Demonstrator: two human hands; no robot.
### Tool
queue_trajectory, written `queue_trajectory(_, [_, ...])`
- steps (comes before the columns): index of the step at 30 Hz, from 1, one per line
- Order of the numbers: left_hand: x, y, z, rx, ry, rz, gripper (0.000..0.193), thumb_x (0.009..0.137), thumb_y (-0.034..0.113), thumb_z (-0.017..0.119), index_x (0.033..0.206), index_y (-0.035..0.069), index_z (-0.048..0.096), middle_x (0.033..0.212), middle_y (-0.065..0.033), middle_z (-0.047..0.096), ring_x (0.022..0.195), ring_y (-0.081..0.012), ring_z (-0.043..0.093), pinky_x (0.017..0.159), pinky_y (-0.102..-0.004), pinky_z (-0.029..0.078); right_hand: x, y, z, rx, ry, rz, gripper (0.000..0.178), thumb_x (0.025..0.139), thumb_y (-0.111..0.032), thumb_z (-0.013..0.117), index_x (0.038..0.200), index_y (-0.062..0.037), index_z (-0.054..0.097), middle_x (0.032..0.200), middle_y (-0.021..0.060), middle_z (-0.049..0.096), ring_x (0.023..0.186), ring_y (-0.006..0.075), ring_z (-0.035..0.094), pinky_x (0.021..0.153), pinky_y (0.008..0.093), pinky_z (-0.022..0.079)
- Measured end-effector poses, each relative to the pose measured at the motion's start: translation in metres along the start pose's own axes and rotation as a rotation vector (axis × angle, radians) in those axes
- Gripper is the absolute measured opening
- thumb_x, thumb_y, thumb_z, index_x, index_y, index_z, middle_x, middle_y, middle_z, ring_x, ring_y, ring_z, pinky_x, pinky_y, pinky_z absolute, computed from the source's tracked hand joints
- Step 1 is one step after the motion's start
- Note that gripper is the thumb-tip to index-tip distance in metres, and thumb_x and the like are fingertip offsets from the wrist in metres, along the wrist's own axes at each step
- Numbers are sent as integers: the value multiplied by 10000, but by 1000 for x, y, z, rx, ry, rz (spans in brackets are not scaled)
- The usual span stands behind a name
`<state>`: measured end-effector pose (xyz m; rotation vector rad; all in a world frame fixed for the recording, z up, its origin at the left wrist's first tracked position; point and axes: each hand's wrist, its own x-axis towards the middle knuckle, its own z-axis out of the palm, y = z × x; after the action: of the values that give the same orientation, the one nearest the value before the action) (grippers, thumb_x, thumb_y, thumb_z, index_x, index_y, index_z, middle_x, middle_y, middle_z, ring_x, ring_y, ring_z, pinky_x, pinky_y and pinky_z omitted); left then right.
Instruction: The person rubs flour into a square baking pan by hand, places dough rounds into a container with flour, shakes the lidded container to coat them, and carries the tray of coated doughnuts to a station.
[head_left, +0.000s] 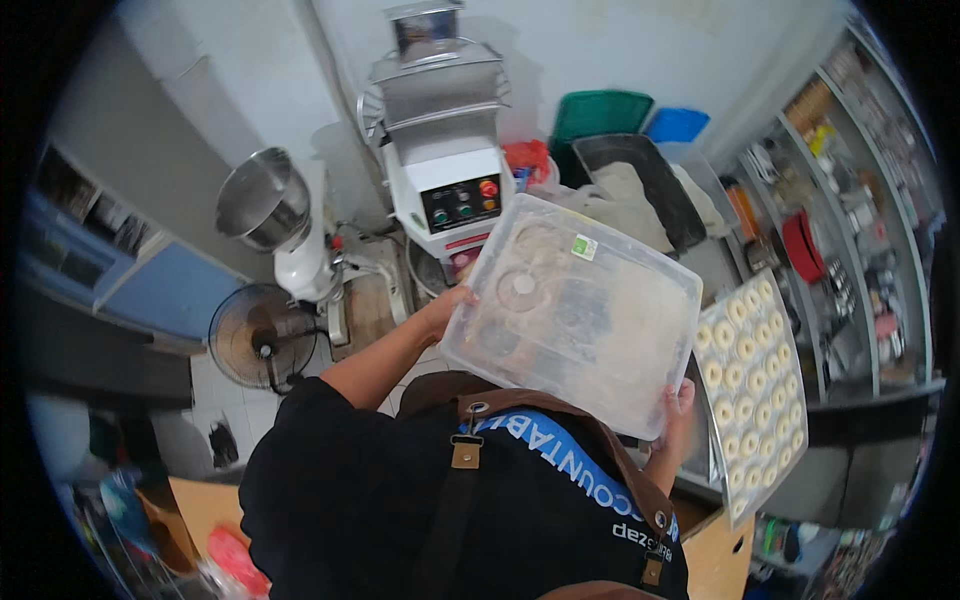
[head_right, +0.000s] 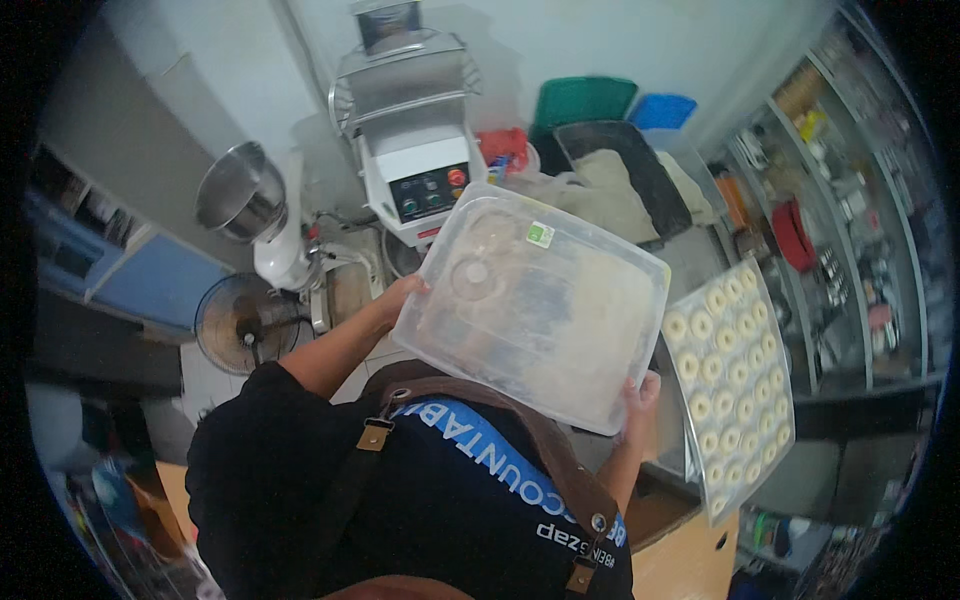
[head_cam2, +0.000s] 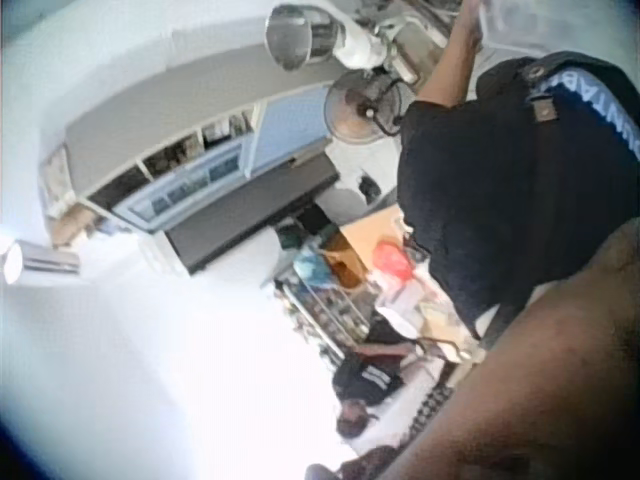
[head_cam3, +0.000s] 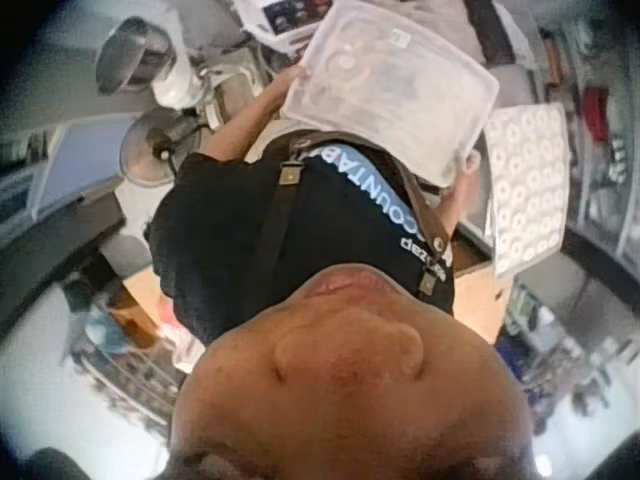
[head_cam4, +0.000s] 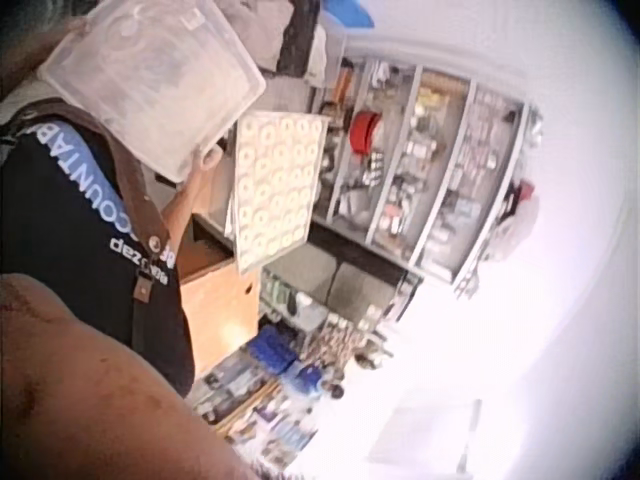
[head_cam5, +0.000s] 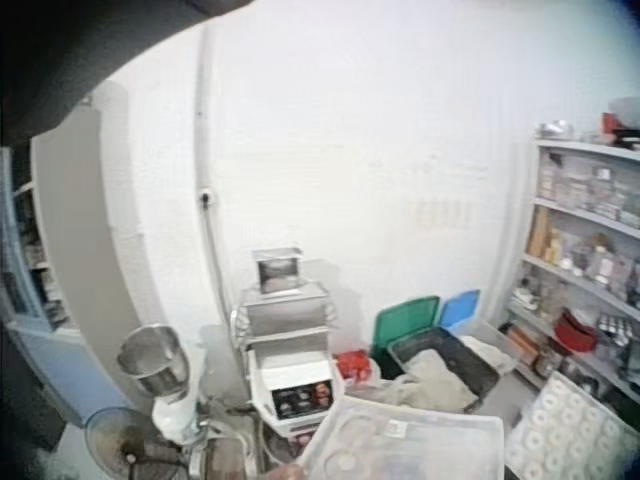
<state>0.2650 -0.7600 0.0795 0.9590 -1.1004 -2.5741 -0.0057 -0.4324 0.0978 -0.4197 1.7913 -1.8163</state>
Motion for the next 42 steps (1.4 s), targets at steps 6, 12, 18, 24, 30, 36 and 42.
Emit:
queue_trajectory(6, [-51,-46,-38,-130,229,135,580,693,243,554,1205,-15,471,1043,-162,588,935,-301,596,836,-427,478,42,-28,42,102,-391,189,480,846,-230,532,1251,-43,357,1114,112,497,992,196,516,817,324,436])
queue_trajectory(12, [-108,-78,-35,-184,378,323,566,692,238,570,1199,10,466,1051,-139,565,942,-271,581,821,-418,485,75,6,50,169,-605,418,583,759,-159,566,1279,-14,348,1150,132,500,1045,256,522,881,364,450])
queue_trajectory(18, [-148,-88,-10,-256,541,347,562,691,267,528,1178,-11,495,1018,-130,603,899,-264,608,804,-379,498,73,20,78,174,-641,479,598,725,-176,560,1254,28,370,1117,152,512,988,263,548,827,366,476])
queue_trajectory(24, [-180,-54,-63,-154,763,468,769,831,625,436,1343,67,304,1310,-174,395,1240,-313,350,1027,-436,271,83,33,130,272,-777,476,531,725,-184,562,1188,39,430,1045,142,564,930,272,575,806,365,486])
queue_trajectory(30, [-211,64,-209,-248,1256,673,866,775,537,601,1376,49,212,1420,-212,196,1279,-388,261,1022,-510,262,75,39,218,175,-843,551,597,688,-172,582,1222,29,405,1109,156,538,988,277,564,850,372,471])
queue_trajectory(36, [-181,151,-325,-178,1217,526,605,789,374,611,1178,-34,393,1292,-233,347,1158,-399,412,852,-559,444,62,76,323,199,-892,625,559,710,-111,570,1227,33,414,1119,156,548,985,263,574,842,362,485])
queue_trajectory(42, [-163,196,-376,-243,1175,642,268,809,102,475,1020,-55,423,827,-160,518,635,-301,596,523,-433,573,41,104,408,211,-949,722,598,693,-142,564,1234,54,399,1091,169,554,954,278,578,836,373,487])
